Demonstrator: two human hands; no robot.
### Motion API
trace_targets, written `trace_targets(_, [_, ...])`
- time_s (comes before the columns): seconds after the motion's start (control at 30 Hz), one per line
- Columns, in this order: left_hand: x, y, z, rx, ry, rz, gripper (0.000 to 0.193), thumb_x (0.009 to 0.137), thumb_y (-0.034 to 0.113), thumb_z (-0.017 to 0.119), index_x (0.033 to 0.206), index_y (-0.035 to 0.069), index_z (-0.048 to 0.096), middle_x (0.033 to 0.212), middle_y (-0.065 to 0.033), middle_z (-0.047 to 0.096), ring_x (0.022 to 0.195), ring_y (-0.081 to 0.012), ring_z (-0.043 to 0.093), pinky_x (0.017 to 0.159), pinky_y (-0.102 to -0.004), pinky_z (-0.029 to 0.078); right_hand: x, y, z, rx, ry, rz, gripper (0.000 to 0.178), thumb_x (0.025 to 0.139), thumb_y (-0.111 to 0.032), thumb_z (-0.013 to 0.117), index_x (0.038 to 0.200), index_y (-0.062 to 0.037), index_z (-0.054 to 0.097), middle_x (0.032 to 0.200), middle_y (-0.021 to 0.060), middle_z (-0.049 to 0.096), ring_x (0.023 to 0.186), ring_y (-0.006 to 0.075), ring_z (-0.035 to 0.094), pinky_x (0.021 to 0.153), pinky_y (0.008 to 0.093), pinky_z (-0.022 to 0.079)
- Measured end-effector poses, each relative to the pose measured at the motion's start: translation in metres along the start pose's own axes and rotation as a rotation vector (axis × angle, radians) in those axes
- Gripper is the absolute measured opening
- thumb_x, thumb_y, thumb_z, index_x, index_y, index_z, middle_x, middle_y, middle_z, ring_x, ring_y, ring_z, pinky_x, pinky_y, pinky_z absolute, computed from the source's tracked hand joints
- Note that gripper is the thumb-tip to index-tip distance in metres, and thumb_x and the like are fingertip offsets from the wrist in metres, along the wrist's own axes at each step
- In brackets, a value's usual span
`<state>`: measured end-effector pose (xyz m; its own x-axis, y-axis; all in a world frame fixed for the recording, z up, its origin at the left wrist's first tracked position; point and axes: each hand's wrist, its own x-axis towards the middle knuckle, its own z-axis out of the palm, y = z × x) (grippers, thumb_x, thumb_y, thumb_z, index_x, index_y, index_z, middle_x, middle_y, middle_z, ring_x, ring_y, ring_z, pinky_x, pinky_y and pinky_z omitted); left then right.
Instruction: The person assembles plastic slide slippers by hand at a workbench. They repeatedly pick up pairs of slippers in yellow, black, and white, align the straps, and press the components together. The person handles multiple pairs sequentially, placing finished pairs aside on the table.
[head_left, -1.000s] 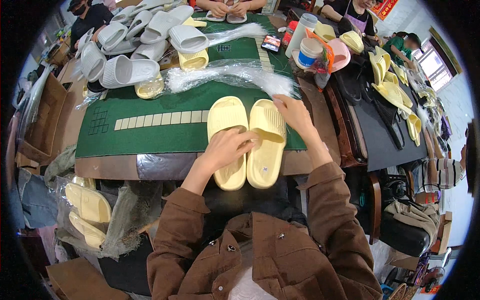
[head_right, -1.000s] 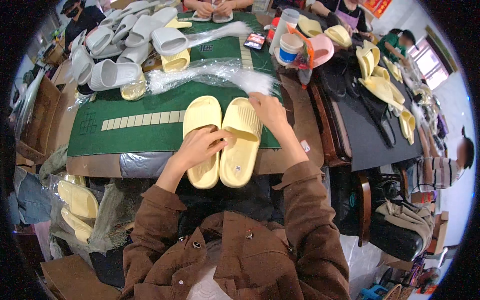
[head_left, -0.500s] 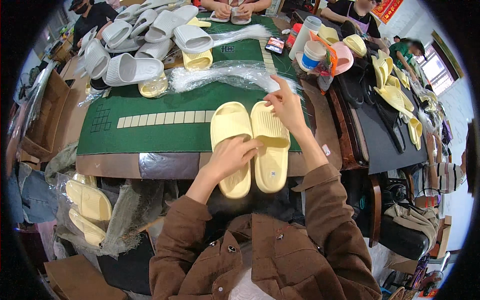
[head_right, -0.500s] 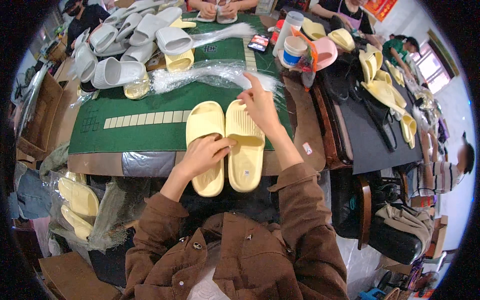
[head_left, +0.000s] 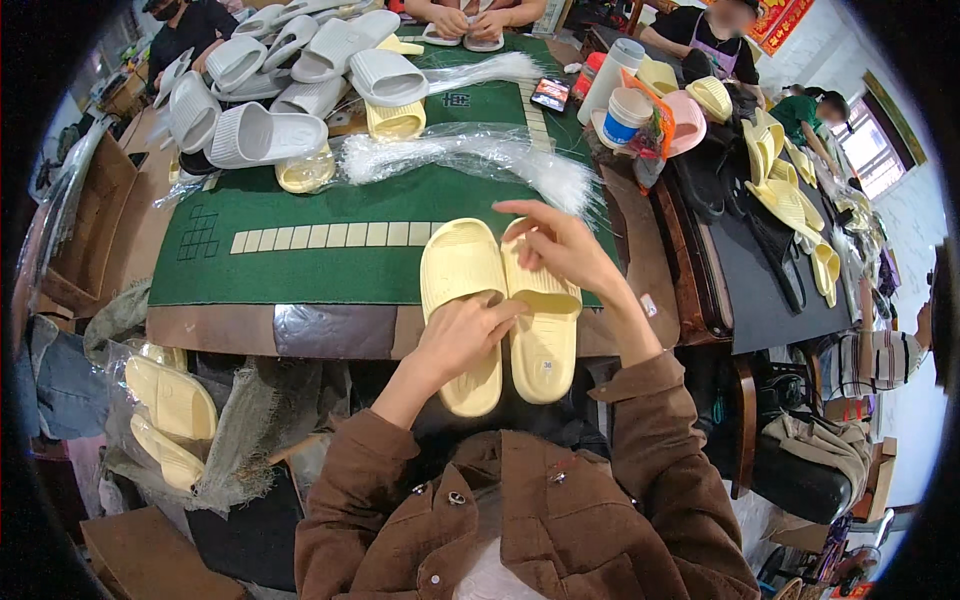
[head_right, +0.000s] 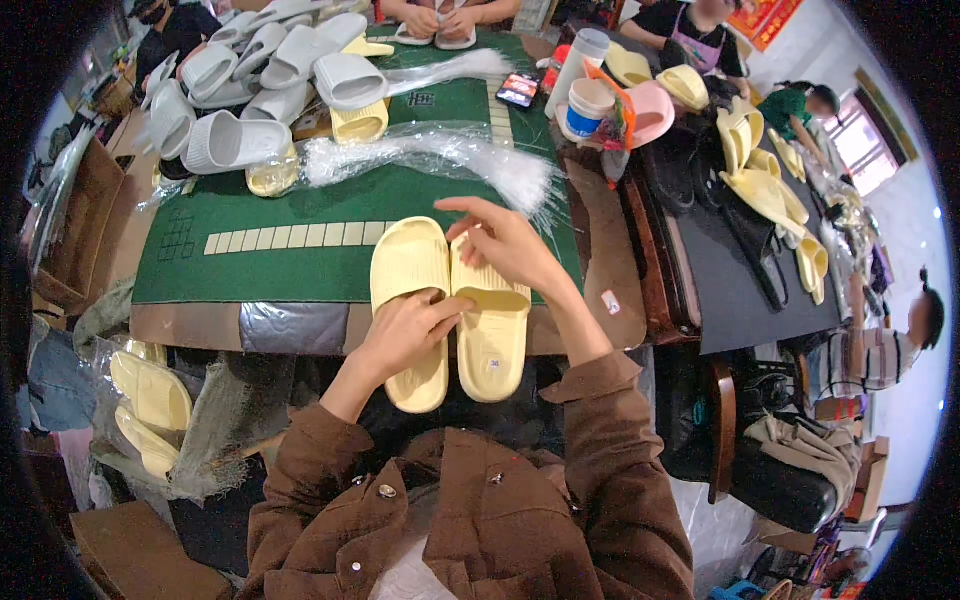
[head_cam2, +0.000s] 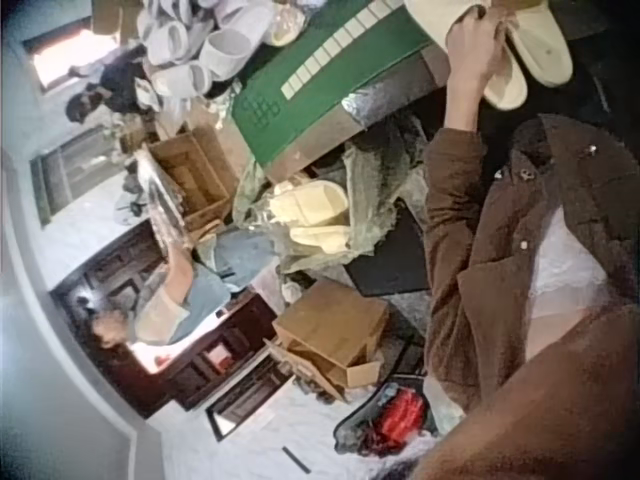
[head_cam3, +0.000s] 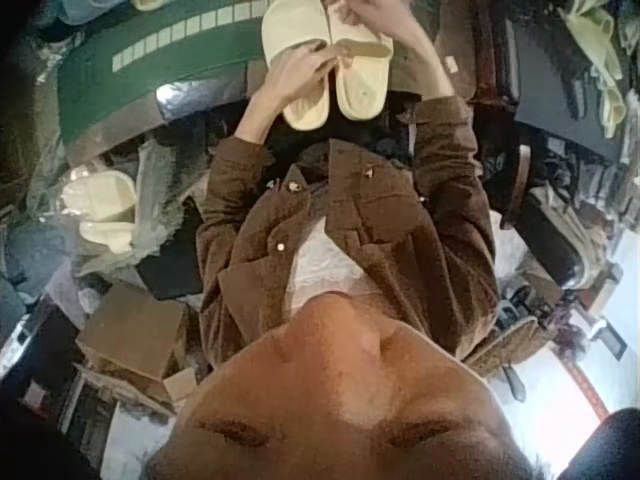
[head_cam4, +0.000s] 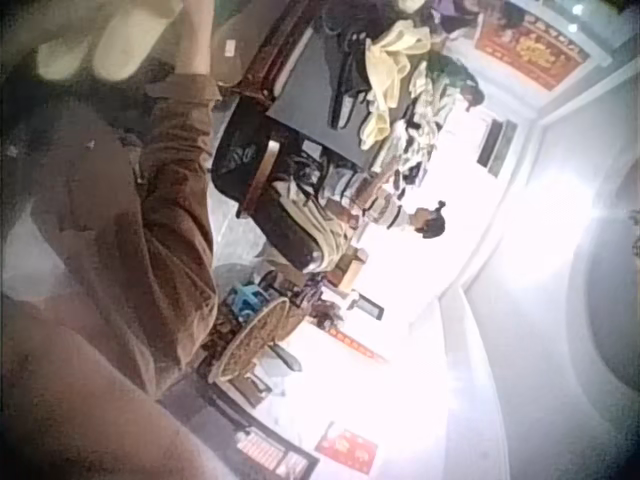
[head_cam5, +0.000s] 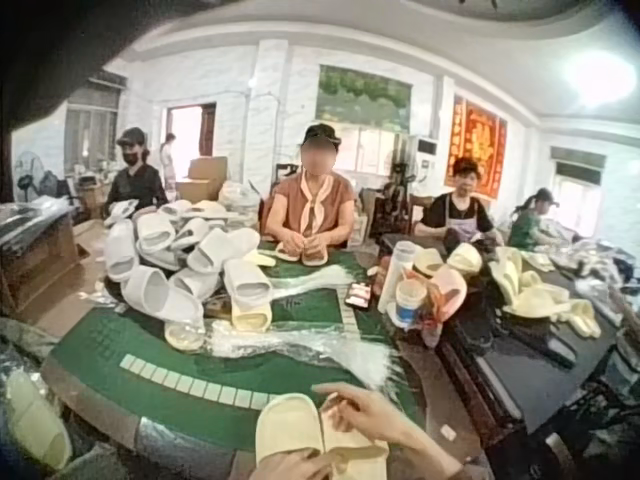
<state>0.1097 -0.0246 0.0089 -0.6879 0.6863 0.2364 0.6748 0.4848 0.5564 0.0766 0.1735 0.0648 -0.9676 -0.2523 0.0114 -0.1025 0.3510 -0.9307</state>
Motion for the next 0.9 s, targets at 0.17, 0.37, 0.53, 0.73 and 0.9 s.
trace_targets(0.17, [0.001, -0.005, 0.005, 0.016, 0.017, 0.041, 0.023, 0.088, 0.018, 0.060, 0.111, 0.021, 0.065, 0.080, -0.0102, 0.060, 0.072, -0.0314, 0.062, 0.063, -0.0431, 0.051, 0.026, -0.003, 0.009, -0.292, 0.039, -0.069, 0.050, 0.087, -0.005, 0.052, 0.136, -0.0132, 0.049, 0.080, 0.0103, 0.066, 0.066, 0.0178, 0.061, 0.065, 0.0300, 0.052])
trace_targets(0.37, [0.000, -0.004, 0.003, 0.011, 0.001, 0.032, 0.025, 0.086, 0.013, 0.059, 0.110, 0.018, 0.064, 0.082, -0.0109, 0.061, 0.073, -0.0320, 0.064, 0.064, -0.0424, 0.052, 0.064, 0.019, 0.015, -0.580, -0.150, -0.255, 0.027, 0.082, -0.012, 0.059, 0.106, -0.0151, 0.072, 0.095, 0.0132, 0.070, 0.086, 0.0301, 0.066, 0.079, 0.0399, 0.051])
trace_targets(0.53, [-0.002, -0.003, 0.001, -0.035, 0.031, 0.022, 0.024, 0.087, 0.014, 0.058, 0.109, 0.019, 0.065, 0.085, -0.0118, 0.062, 0.075, -0.0323, 0.063, 0.068, -0.0432, 0.051, 0.082, 0.016, 0.011, -0.510, -0.425, -0.278, 0.024, 0.086, -0.015, 0.060, 0.107, -0.0083, 0.070, 0.098, 0.0119, 0.064, 0.094, 0.0265, 0.061, 0.085, 0.0357, 0.048])
trace_targets(0.73, [0.001, -0.005, 0.000, -0.116, -0.007, 0.004, 0.025, 0.088, 0.014, 0.058, 0.111, 0.019, 0.065, 0.088, -0.0126, 0.062, 0.079, -0.0337, 0.063, 0.070, -0.0448, 0.050, 0.092, 0.018, 0.029, -0.414, -0.438, -0.339, 0.028, 0.084, -0.010, 0.063, 0.111, -0.0167, 0.068, 0.097, 0.0093, 0.059, 0.097, 0.0252, 0.059, 0.087, 0.0349, 0.047])
trace_targets(0.9, [0.001, -0.006, -0.002, -0.174, -0.074, -0.047, 0.025, 0.089, 0.014, 0.058, 0.112, 0.019, 0.066, 0.090, -0.0134, 0.063, 0.081, -0.0351, 0.063, 0.071, -0.0450, 0.050, 0.096, 0.015, 0.042, -0.529, -0.471, -0.373, 0.030, 0.083, -0.007, 0.063, 0.108, -0.0204, 0.071, 0.099, 0.0067, 0.059, 0.100, 0.0253, 0.058, 0.086, 0.0344, 0.047])
